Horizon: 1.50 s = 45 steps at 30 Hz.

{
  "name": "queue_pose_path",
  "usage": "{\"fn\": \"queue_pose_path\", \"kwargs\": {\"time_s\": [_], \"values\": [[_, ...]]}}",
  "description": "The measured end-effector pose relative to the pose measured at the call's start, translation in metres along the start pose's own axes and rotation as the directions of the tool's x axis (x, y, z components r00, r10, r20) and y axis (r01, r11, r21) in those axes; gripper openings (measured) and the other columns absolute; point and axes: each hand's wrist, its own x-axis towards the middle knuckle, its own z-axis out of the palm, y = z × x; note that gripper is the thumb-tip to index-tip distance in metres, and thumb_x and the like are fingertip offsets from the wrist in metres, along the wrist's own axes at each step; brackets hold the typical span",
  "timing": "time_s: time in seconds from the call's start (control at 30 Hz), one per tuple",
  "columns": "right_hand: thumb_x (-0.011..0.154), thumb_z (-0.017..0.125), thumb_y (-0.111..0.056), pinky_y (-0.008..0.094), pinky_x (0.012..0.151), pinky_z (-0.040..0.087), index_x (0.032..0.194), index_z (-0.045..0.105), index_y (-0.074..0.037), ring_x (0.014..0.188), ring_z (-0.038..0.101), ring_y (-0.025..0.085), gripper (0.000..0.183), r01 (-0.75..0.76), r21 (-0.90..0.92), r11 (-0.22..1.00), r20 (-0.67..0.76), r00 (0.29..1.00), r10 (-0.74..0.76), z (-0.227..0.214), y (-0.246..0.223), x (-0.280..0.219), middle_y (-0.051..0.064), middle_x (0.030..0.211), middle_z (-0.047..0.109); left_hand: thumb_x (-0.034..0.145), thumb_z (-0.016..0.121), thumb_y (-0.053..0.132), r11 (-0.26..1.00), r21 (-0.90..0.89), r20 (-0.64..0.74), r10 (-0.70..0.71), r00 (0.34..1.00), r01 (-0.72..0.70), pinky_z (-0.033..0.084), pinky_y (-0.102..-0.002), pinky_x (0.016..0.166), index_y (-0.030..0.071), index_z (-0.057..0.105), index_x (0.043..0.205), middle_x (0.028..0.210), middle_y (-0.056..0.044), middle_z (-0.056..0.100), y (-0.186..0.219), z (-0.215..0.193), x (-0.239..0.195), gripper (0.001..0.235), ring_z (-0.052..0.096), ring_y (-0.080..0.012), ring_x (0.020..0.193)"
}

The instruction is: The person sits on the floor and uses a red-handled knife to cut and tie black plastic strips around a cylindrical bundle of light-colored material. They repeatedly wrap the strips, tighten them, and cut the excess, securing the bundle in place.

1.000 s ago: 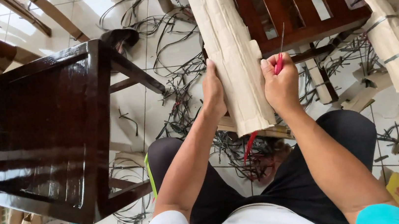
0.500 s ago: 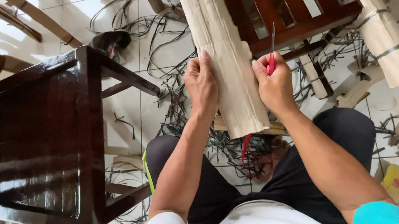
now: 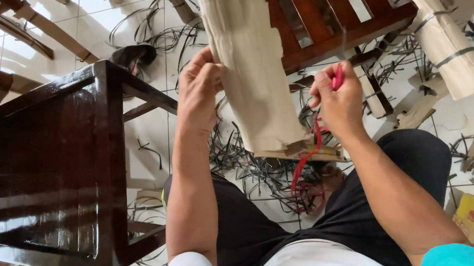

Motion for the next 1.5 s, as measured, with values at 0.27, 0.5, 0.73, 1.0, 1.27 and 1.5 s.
{"fn": "queue_pose_path", "kwargs": {"time_s": [0.27, 0.5, 0.73, 1.0, 1.27, 1.5], "values": [[0.096, 0.05, -0.004, 0.025, 0.048, 0.037, 0.106, 0.056, -0.008, 0.057, 0.057, 0.015, 0.013, -0.29, 0.319, 0.902, 0.006, 0.952, 0.305, -0.029, 0.001, 0.015, 0.009, 0.074, 0.063, 0.082, 0.04, 0.016, 0.683, 0.71, -0.035, 0.28, 0.959, -0.173, 0.034, -0.03, 0.06, 0.015, 0.065, 0.073, 0.073, 0.0, 0.058, 0.08, -0.013, -0.004, 0.026, 0.044, -0.0095, 0.063], [0.106, 0.058, -0.022, 0.04, 0.081, 0.065, 0.095, 0.054, -0.012, 0.09, 0.076, 0.028, 0.015, -0.418, 0.258, 0.871, 0.171, 0.907, 0.384, -0.036, -0.041, 0.002, 0.015, 0.095, 0.074, 0.09, 0.045, 0.011, -0.142, 0.903, 0.417, 0.07, 0.906, -0.405, 0.031, -0.041, 0.088, 0.02, 0.051, 0.056, 0.049, 0.002, 0.054, 0.037, 0.004, 0.031, 0.036, 0.054, -0.0219, 0.063], [0.104, 0.06, -0.027, 0.037, 0.064, 0.06, 0.092, 0.057, -0.014, 0.085, 0.072, 0.022, 0.018, -0.402, -0.036, 0.915, 0.139, 0.905, 0.403, -0.053, -0.032, -0.012, 0.009, 0.099, 0.077, 0.067, 0.043, 0.0, -0.084, 0.897, 0.438, 0.038, 0.898, -0.434, 0.029, -0.041, 0.094, 0.019, 0.03, 0.056, 0.049, 0.004, 0.026, -0.012, 0.01, 0.051, 0.026, 0.048, -0.0183, 0.067], [0.105, 0.057, -0.025, 0.037, 0.088, 0.051, 0.086, 0.052, -0.012, 0.093, 0.067, 0.021, 0.024, -0.192, -0.209, 0.959, 0.228, 0.944, 0.239, -0.056, -0.032, -0.026, 0.006, 0.093, 0.07, 0.078, 0.059, 0.0, -0.095, 0.8, 0.598, 0.189, 0.779, -0.592, 0.023, -0.058, 0.114, 0.014, 0.075, 0.072, 0.074, 0.002, 0.069, -0.026, 0.02, 0.067, 0.023, 0.061, -0.023, 0.081], [0.106, 0.06, -0.027, 0.033, 0.073, 0.042, 0.086, 0.052, -0.013, 0.076, 0.051, 0.018, 0.026, -0.17, -0.338, 0.926, 0.273, 0.924, 0.27, -0.054, -0.045, -0.035, 0.001, 0.075, 0.048, 0.076, 0.066, 0.004, -0.194, 0.774, 0.63, 0.321, 0.707, -0.602, 0.025, -0.06, 0.113, 0.015, 0.08, 0.081, 0.082, 0.0, 0.063, -0.06, 0.02, 0.083, 0.018, 0.06, -0.0251, 0.088], [0.108, 0.058, -0.02, 0.033, 0.071, 0.045, 0.085, 0.035, -0.013, 0.068, 0.043, 0.017, 0.034, -0.145, -0.312, 0.939, 0.169, 0.964, 0.205, -0.026, -0.002, -0.051, 0.0, 0.076, 0.044, 0.077, 0.064, 0.001, 0.164, 0.912, 0.234, 0.547, 0.804, -0.377, 0.048, -0.049, 0.11, 0.011, 0.052, 0.13, 0.144, -0.016, 0.05, -0.083, 0.041, 0.064, 0.055, 0.056, -0.033, 0.132]]}}
